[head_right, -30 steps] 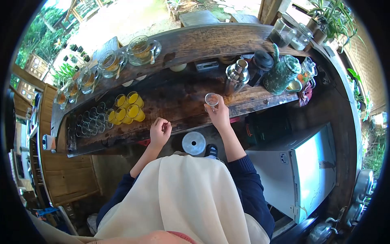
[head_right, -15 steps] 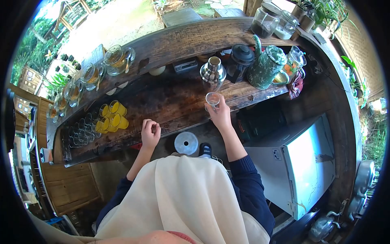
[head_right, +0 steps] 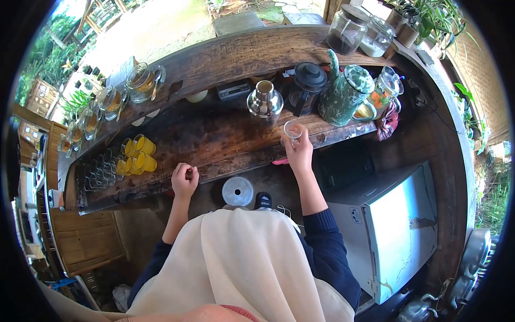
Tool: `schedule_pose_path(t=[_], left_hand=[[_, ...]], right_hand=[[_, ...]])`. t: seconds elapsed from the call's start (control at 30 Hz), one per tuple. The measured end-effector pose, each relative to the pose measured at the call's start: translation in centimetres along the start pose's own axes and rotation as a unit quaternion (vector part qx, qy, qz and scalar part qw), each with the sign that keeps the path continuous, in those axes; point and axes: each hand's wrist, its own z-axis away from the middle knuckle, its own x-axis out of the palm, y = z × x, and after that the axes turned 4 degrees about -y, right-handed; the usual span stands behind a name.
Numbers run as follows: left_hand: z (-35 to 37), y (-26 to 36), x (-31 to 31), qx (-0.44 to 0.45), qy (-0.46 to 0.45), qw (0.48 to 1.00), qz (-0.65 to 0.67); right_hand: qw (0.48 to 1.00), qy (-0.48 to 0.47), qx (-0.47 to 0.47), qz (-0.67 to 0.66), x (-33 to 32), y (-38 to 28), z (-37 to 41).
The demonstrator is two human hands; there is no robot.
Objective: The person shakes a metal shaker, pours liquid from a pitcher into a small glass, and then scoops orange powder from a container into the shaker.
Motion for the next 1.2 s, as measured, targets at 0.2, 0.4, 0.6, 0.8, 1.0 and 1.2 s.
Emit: schedule_pose_path(t=[0.2, 0.4, 0.6, 0.8, 1.0, 1.2], left_hand=[[0.0, 0.1, 0.4, 0.014, 0.042, 0.998, -0.038], [0.4, -0.2, 0.6, -0.025, 0.038, 0.998, -0.044], [0.5, -0.4, 0.7, 0.002, 0.061, 0.995, -0.078], [0.6, -0.7, 0.9, 0.001, 0.073, 0.993, -0.09], [0.4, -0.6, 0.8, 0.019, 0.085, 0.991, -0.101], [0.4, -0.4, 0.7, 0.008, 0.088, 0.991, -0.098]], right_hand=[[1.0, 0.026, 0.007, -0.004, -2.4, 1.4, -2.1], [0.999, 0.035, -0.007, -0.009, -3.9, 3.0, -4.0], [0.998, 0.04, 0.002, -0.048, -4.0, 4.0, -5.3], [0.995, 0.036, 0.055, -0.073, -4.5, 3.1, -6.2], [0.997, 0.07, 0.009, -0.036, -4.3, 3.9, -6.9], [0.994, 0.08, 0.029, -0.071, -4.0, 4.1, -6.7]])
